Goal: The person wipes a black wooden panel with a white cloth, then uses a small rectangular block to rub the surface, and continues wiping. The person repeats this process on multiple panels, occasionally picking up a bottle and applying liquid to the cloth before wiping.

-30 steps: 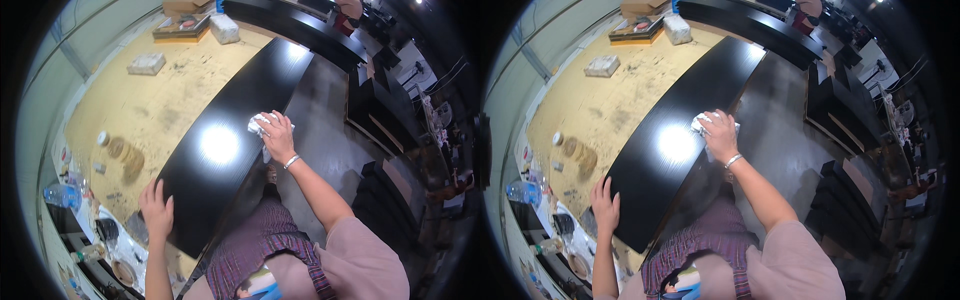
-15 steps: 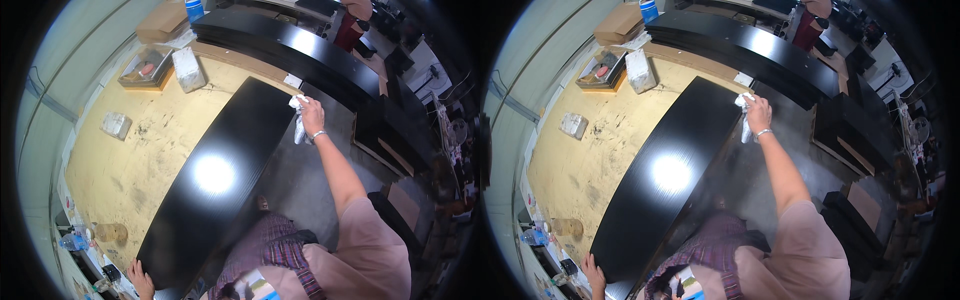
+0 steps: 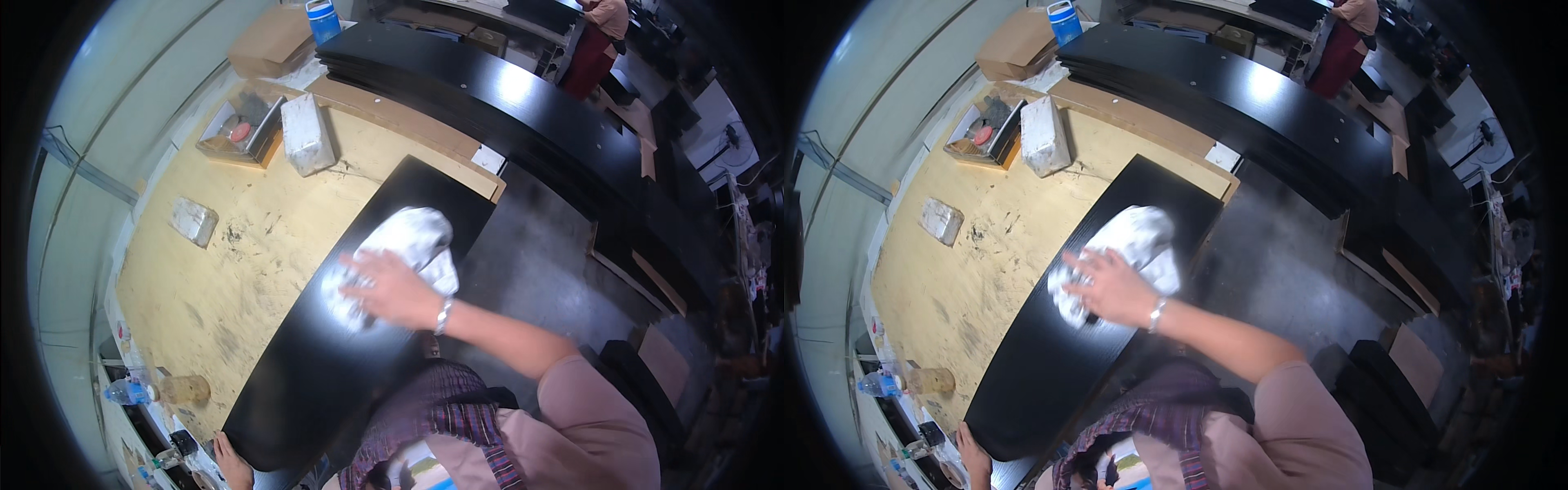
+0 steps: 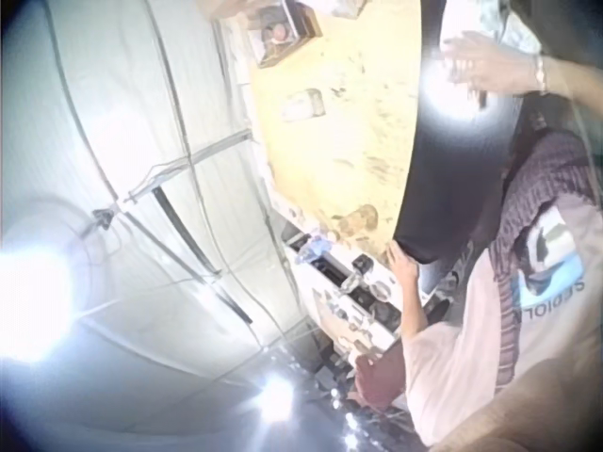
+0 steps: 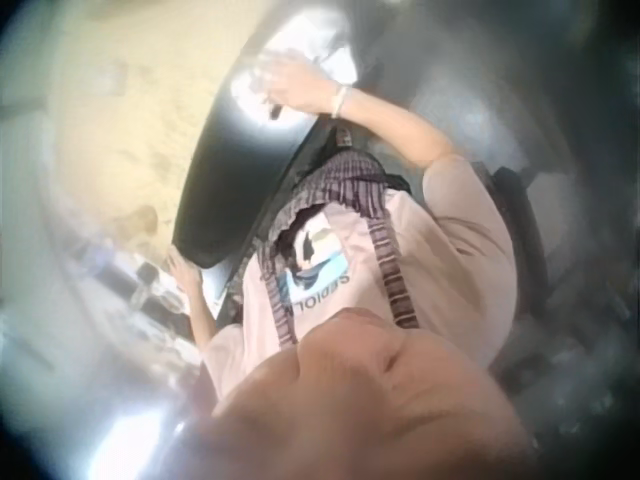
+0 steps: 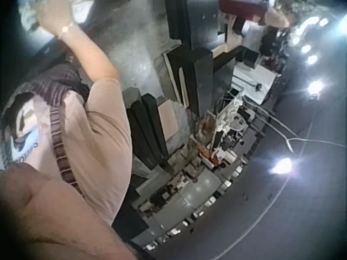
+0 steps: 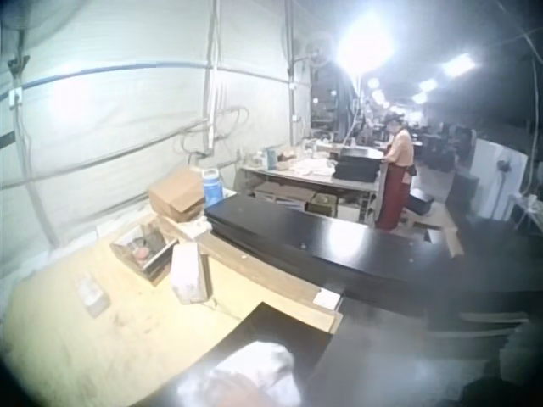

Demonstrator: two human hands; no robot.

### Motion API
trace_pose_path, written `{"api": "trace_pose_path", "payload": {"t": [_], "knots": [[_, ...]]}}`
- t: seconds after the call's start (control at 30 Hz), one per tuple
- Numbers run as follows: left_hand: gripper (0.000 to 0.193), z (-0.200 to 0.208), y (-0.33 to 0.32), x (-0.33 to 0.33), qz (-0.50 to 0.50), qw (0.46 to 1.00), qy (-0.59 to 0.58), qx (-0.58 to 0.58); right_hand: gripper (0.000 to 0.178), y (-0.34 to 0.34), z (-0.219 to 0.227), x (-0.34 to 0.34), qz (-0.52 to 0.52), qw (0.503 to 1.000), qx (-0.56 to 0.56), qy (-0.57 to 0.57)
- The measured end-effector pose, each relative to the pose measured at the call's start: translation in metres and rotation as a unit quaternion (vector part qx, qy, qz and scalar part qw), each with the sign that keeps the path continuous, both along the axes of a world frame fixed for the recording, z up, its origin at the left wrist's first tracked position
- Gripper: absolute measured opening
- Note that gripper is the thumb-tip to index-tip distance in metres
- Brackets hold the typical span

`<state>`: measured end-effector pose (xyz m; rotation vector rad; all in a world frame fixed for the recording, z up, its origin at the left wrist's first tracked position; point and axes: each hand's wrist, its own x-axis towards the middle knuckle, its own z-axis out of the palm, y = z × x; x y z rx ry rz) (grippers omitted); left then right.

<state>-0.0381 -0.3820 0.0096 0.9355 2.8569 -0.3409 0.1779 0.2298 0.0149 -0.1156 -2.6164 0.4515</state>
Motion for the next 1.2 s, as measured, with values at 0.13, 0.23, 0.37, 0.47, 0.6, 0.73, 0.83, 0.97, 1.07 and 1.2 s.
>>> {"api": "trace_pose_path", "payload": {"t": [0.13, 0.23, 0.37, 0.47, 0.6, 0.73, 0.83, 0.97, 1.07, 1.2], "knots": [[0.067, -0.012, 0.007, -0.006, -0.031, 0.998, 0.044, 0.025, 0.033, 0.038, -0.041, -0.01, -0.071, 0.996, 0.041, -0.037], [0.054, -0.02, 0.004, 0.009, 0.012, 0.996, 0.069, 0.057, 0.039, 0.088, -0.014, 0.01, -0.225, 0.957, -0.174, 0.066], [0.054, 0.012, 0.187, 0.069, 0.083, 0.943, -0.017, 0.321, 0.028, 0.07, 0.055, 0.022, -0.117, 0.75, -0.615, 0.213], [0.063, 0.03, 0.317, 0.12, 0.047, 0.763, -0.248, 0.595, 0.034, -0.001, 0.068, 0.018, 0.027, 0.672, -0.738, 0.048], [0.054, 0.019, 0.354, 0.134, -0.015, 0.752, -0.32, 0.576, 0.039, -0.049, 0.058, 0.005, 0.153, 0.774, -0.615, -0.001], [0.035, 0.045, 0.336, 0.099, 0.14, 0.746, -0.308, 0.574, 0.032, -0.007, 0.037, 0.019, -0.031, 0.872, -0.487, 0.045], [0.041, 0.027, 0.339, 0.086, -0.074, 0.91, -0.096, 0.396, 0.025, -0.009, 0.008, 0.038, -0.106, 0.933, -0.344, 0.006], [0.051, 0.005, 0.38, 0.135, -0.264, 0.912, -0.085, 0.301, 0.028, -0.033, -0.008, 0.042, -0.065, 0.983, -0.171, -0.012], [0.044, -0.005, 0.348, 0.153, -0.338, 0.86, -0.147, 0.353, 0.036, -0.035, -0.007, 0.045, -0.054, 0.987, -0.151, -0.03], [0.027, -0.01, 0.25, 0.168, -0.323, 0.855, -0.164, 0.371, 0.068, -0.05, 0.006, 0.038, 0.055, 0.986, -0.107, -0.118]]}}
